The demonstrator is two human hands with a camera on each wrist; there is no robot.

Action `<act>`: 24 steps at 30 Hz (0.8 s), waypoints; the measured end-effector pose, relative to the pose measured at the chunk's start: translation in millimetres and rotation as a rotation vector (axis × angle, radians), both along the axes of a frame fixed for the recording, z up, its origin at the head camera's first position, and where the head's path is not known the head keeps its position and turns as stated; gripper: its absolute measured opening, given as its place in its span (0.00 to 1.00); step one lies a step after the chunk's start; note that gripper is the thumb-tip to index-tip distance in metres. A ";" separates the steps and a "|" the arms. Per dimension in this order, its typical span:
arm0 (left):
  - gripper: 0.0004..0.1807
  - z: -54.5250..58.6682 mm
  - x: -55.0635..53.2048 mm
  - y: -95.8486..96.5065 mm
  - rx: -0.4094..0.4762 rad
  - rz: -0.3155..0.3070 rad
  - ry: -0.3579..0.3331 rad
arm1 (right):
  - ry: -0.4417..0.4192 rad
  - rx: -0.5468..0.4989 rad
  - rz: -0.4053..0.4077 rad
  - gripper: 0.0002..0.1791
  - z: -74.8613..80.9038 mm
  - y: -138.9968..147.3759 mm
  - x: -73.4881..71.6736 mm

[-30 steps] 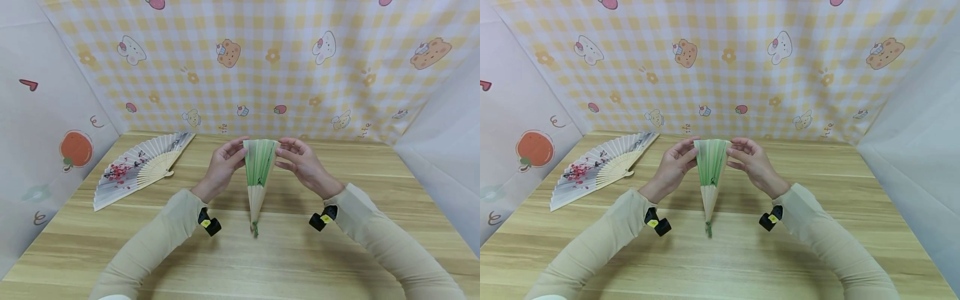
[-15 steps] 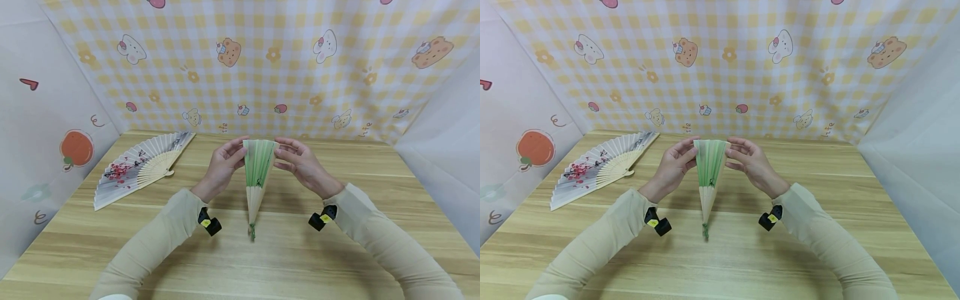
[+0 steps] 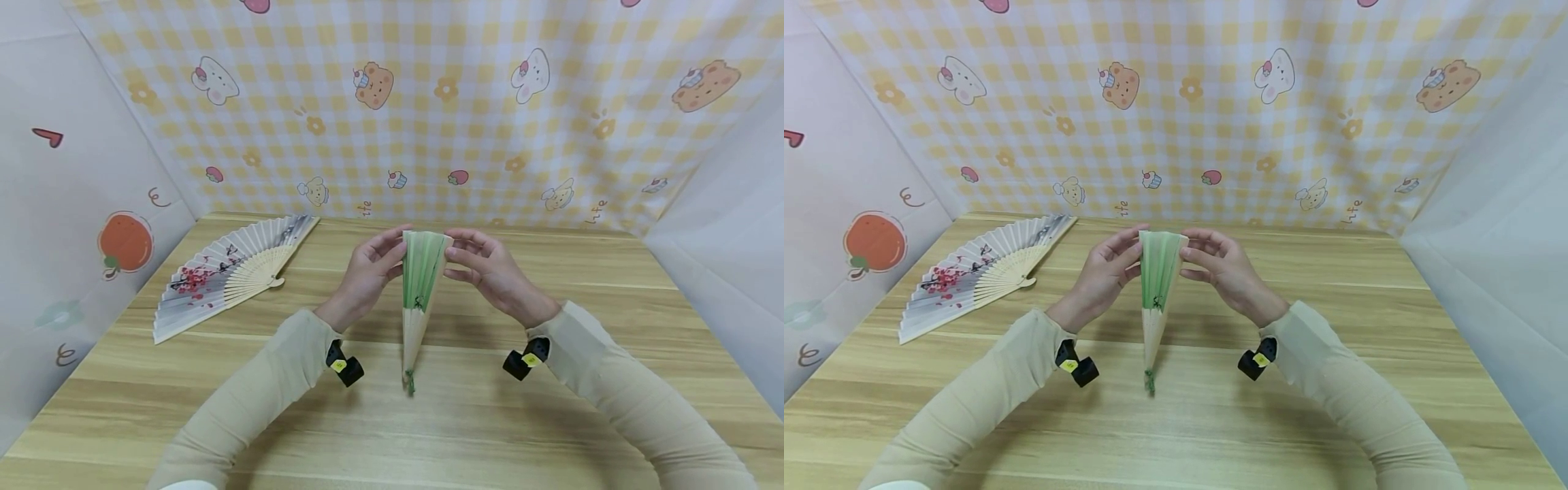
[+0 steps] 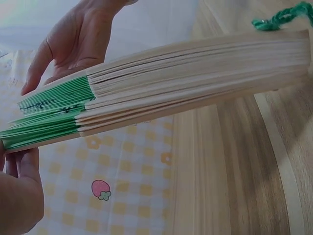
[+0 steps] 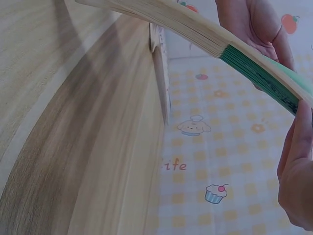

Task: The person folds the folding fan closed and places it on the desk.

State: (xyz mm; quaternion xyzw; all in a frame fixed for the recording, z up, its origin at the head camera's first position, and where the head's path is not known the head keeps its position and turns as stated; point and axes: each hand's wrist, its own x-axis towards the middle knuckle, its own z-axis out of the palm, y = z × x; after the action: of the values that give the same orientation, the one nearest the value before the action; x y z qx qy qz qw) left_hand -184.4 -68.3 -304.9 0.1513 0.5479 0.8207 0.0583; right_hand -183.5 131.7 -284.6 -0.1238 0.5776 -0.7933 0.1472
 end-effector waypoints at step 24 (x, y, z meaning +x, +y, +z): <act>0.19 -1.3 1.5 3.7 -0.060 -0.044 0.046 | 0.035 -0.025 0.060 0.12 -2.6 -3.3 2.8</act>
State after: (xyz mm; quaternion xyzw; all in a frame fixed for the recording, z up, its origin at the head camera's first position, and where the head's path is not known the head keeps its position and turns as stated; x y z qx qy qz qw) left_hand -182.8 -64.6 -306.3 0.1803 0.5698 0.7988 0.0685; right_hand -180.7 128.4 -287.2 -0.1567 0.5660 -0.7936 0.1592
